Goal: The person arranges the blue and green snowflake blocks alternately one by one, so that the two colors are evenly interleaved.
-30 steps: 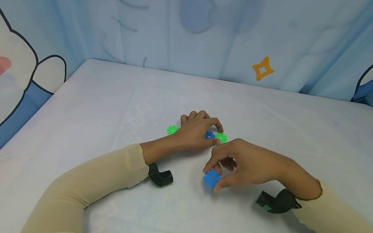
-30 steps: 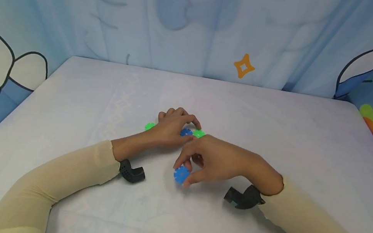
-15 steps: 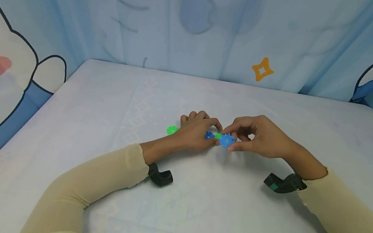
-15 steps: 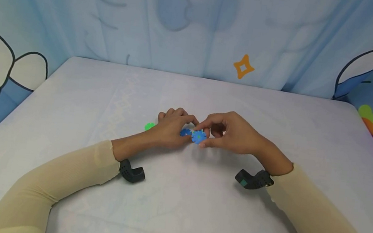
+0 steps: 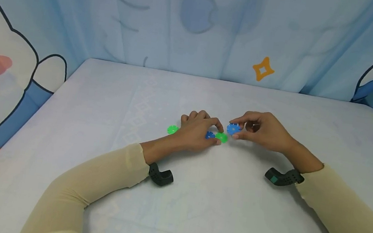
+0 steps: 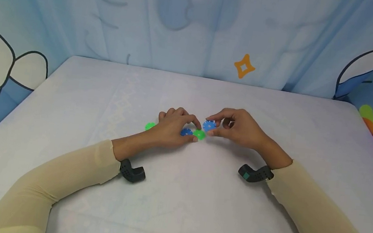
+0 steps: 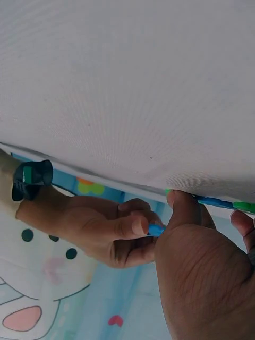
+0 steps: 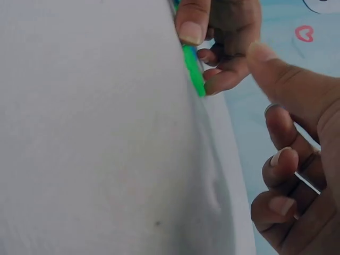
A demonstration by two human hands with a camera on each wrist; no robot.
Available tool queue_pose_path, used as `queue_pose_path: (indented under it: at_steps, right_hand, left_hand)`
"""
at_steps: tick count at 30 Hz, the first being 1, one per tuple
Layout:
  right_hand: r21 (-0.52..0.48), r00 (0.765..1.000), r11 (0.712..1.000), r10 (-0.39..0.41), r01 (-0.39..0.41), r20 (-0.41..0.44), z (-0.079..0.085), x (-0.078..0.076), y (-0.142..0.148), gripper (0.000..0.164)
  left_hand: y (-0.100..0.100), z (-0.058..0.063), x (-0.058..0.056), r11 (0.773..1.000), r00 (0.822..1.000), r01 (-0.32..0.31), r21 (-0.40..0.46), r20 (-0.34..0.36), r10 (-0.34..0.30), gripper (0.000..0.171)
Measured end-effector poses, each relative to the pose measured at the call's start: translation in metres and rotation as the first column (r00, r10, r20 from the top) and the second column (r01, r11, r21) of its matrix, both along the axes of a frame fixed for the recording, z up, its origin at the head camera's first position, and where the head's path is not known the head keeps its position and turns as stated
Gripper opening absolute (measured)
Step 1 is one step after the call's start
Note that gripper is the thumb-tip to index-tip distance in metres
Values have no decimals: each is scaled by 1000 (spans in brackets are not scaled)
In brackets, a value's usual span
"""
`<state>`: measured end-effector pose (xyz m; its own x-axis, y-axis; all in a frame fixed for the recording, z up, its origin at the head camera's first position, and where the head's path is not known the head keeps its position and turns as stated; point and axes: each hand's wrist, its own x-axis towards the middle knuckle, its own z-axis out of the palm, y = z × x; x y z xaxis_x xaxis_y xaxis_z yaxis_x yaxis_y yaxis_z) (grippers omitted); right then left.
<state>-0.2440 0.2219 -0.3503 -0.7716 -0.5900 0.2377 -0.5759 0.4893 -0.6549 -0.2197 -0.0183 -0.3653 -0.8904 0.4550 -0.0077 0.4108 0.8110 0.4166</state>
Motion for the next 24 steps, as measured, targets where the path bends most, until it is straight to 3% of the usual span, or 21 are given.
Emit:
queue_pose_path:
  at_steps: [5,13,24]
  right_hand:
    - [99,998,993,-61,60,11,-5,-2,1,30]
    - [166,997,984,-69,62,36,-11,-6,2,29]
    - [271,996,960,-87,76,30,-5,-3,-1,31]
  left_hand:
    - [0,0,0,1000,1000,3,6,1,-3,33]
    - [-1,0,0,1000,1000,-1,16,-5,1,31]
    - [0,2,1,1000,1000,-13,-3,2,13,31]
